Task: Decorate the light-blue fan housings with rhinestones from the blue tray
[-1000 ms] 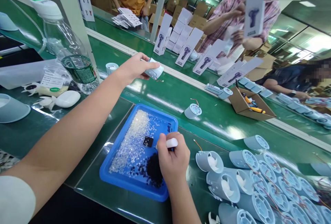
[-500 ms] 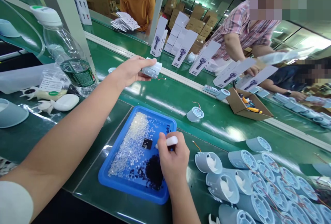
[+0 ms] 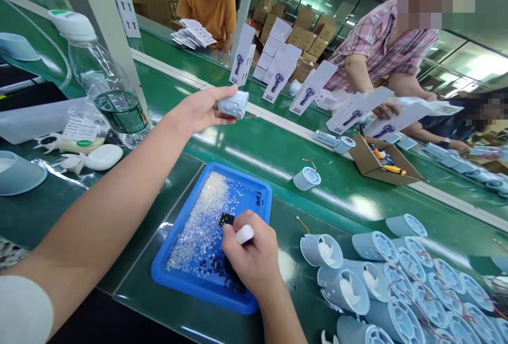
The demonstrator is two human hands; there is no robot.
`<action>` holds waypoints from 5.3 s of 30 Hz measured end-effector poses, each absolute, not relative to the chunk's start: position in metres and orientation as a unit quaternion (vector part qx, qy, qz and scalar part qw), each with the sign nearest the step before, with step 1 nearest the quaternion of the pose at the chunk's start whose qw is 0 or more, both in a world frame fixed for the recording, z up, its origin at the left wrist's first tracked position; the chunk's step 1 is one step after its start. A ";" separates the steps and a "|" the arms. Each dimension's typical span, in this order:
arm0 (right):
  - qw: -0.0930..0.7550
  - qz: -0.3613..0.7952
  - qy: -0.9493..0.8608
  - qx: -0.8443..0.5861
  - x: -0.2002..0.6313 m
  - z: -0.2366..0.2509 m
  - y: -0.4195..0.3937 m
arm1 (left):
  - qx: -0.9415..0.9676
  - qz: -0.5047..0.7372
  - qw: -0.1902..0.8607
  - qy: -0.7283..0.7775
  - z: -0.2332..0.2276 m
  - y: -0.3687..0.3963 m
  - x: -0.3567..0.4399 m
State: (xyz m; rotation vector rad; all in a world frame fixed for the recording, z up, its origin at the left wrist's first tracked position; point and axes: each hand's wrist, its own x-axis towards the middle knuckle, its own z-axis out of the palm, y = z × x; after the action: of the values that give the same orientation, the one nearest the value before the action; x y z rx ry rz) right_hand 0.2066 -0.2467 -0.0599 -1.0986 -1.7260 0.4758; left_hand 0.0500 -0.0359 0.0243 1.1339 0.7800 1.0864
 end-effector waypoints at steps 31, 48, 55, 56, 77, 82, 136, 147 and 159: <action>0.550 0.078 -0.630 -0.543 0.204 -0.055 -0.229 | 0.386 0.468 0.719 0.338 0.025 -0.047 0.082; 0.712 0.175 -0.420 -0.535 0.220 -0.042 -0.229 | 0.577 0.347 0.683 0.283 0.032 -0.085 0.109; 0.709 0.173 -0.417 -0.542 0.222 -0.042 -0.228 | 0.583 0.350 0.674 0.289 0.035 -0.087 0.111; 0.709 0.173 -0.416 -0.542 0.222 -0.043 -0.228 | 0.582 0.351 0.673 0.292 0.036 -0.088 0.111; 0.653 0.405 -0.435 -0.470 0.216 -0.041 -0.226 | 0.481 0.610 0.536 0.330 0.024 -0.141 0.157; 0.639 0.316 -0.431 -0.553 0.227 -0.037 -0.223 | 0.646 0.458 0.536 0.294 0.013 -0.108 0.148; 0.477 0.159 -0.684 -0.529 0.201 -0.060 -0.238 | 0.458 0.514 0.635 0.350 0.018 -0.040 0.073; 0.625 0.189 -0.530 -0.542 0.215 -0.048 -0.225 | 0.481 0.417 0.681 0.361 0.016 -0.057 0.094; 0.740 0.289 -0.362 -0.487 0.231 -0.046 -0.223 | 0.576 0.357 0.654 0.337 0.030 -0.089 0.113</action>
State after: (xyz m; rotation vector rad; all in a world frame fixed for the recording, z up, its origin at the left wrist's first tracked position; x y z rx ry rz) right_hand 0.2312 -0.2232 -0.0458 -1.0693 -0.7941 0.6330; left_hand 0.1135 -0.0885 0.0299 1.3058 0.7651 0.8096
